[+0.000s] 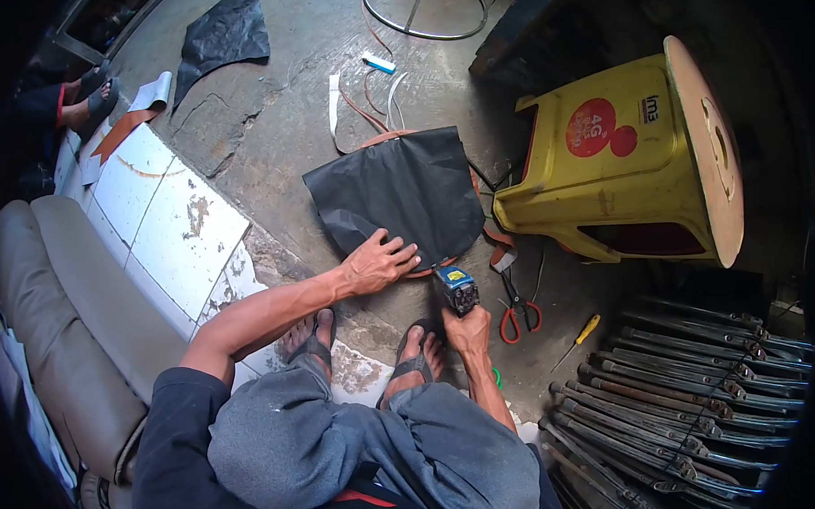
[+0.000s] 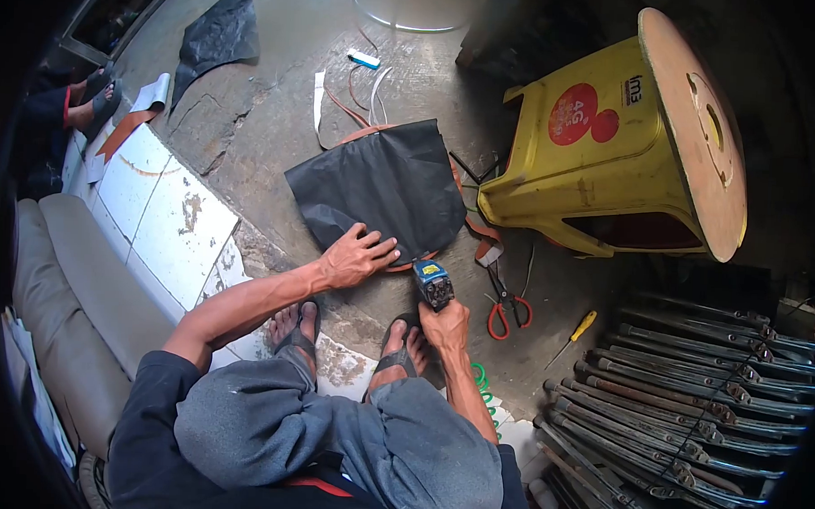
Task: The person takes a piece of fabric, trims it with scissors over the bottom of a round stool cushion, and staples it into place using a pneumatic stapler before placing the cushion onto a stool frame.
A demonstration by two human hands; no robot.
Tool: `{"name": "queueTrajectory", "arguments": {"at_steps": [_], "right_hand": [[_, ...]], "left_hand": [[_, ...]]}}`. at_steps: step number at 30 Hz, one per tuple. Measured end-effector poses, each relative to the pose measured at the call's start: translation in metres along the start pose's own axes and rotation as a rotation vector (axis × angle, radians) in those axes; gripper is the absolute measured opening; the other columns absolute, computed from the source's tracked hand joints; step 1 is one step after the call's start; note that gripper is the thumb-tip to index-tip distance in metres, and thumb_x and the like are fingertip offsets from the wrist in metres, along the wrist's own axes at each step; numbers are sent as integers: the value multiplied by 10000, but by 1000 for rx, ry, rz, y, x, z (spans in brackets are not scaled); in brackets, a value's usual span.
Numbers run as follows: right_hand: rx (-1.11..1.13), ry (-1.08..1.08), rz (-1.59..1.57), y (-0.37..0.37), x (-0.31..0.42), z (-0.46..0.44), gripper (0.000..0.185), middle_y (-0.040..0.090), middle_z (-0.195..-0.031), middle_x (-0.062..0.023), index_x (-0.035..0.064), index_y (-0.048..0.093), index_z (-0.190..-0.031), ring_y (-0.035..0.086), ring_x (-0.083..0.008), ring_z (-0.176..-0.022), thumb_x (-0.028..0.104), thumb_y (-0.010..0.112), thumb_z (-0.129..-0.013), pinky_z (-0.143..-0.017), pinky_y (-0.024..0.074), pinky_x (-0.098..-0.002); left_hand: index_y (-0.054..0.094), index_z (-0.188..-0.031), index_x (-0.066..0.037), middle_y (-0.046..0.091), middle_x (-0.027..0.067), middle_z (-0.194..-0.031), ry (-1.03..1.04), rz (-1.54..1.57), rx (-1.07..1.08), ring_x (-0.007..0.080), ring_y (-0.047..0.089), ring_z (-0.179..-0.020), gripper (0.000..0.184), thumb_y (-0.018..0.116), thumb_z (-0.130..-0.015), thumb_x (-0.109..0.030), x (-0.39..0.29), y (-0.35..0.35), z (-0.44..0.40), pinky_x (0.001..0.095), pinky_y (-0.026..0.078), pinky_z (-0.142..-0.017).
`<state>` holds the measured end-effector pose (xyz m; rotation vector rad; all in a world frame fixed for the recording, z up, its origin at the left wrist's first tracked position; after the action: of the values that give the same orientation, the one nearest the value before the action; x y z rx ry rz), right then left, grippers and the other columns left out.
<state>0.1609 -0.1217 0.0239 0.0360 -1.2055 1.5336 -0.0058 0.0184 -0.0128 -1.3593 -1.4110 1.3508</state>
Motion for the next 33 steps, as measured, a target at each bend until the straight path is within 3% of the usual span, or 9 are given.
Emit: {"name": "queueTrajectory", "arguments": {"at_steps": [4, 8, 9, 13, 16, 18, 19, 22, 33], "right_hand": [[-35, -7, 49, 2, -4, 2, 339, 691, -696, -236, -76, 708, -860, 751, -299, -712, 252, 717, -778, -661, 541, -423], [-63, -38, 43, 5, -6, -1, 348, 688, -698, -247, -85, 702, -853, 753, -321, -720, 254, 719, -776, -655, 538, -426], [-68, -43, 54, 5, -8, -1, 349, 687, -696, -248, -85, 701, -851, 754, -330, -721, 255, 720, -776, -652, 537, -428], [-72, -39, 43, 7, -2, 5, 342, 680, -681, -245, -84, 696, -840, 752, -329, -711, 251, 714, -778, -641, 533, -433], [-77, -56, 12, 7, 2, 13, 342, 668, -652, -235, -84, 689, -815, 743, -303, -672, 256, 708, -779, -628, 527, -434], [-16, 12, 22, 8, 5, 10, 344, 708, -770, -265, -60, 714, -915, 740, -418, -829, 264, 719, -799, -720, 555, -461], [-12, 11, 24, 5, 9, 10, 344, 708, -770, -265, -60, 714, -915, 740, -418, -829, 264, 719, -799, -720, 555, -461], [23, 68, 42, 1, 10, 10, 350, 712, -780, -263, -55, 711, -952, 741, -415, -833, 258, 723, -796, -715, 555, -459], [-5, -42, 86, -1, 1, -3, 327, 702, -824, -292, -41, 725, -934, 715, -455, -881, 258, 718, -803, -738, 552, -488]], "left_hand": [[665, -1267, -28, 679, 86, -1251, 145, -9, -59, 216, 595, -1108, 422, 585, -899, -220, -5, 1, 4, 415, 453, -935], [655, -1283, -32, 643, 105, -1338, 112, -21, -60, 225, 556, -1204, 416, 557, -928, -225, -6, 2, 16, 417, 448, -971], [633, -1318, -35, 580, 105, -1437, 114, -9, -11, 231, 522, -1256, 436, 550, -936, -227, -6, 5, 19, 427, 442, -991], [599, -1359, -34, 556, 87, -1439, 118, -27, -54, 233, 516, -1256, 464, 549, -936, -217, -6, 3, 30, 433, 438, -999], [565, -1393, -33, 570, 70, -1348, 126, -72, -26, 230, 528, -1210, 489, 554, -936, -209, -16, 15, 28, 441, 437, -996], [561, -1397, -30, 585, 63, -1216, 85, -26, -53, 224, 532, -1164, 496, 564, -933, -206, -15, 16, 21, 453, 439, -983], [549, -1407, -22, 591, 78, -1243, 53, 40, -37, 248, 542, -1173, 517, 572, -916, -184, -18, 19, 17, 491, 425, -989], [562, -1399, -21, 592, 69, -1223, -14, 89, -47, 248, 541, -1169, 503, 565, -919, -171, -31, 21, 8, 498, 417, -982], [631, -1366, -60, 592, 3, -1174, -90, 67, -130, 203, 528, -1092, 458, 565, -931, -189, -40, 23, 3, 487, 397, -968]]}}
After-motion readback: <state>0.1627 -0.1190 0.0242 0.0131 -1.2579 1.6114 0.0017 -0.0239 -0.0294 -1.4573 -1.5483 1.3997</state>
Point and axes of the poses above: each hand's wrist, its own z-axis away from the middle knuckle, its own y-axis out of the palm, x = y × z, the point moved 6 cm from there along -z, towards the middle knuckle
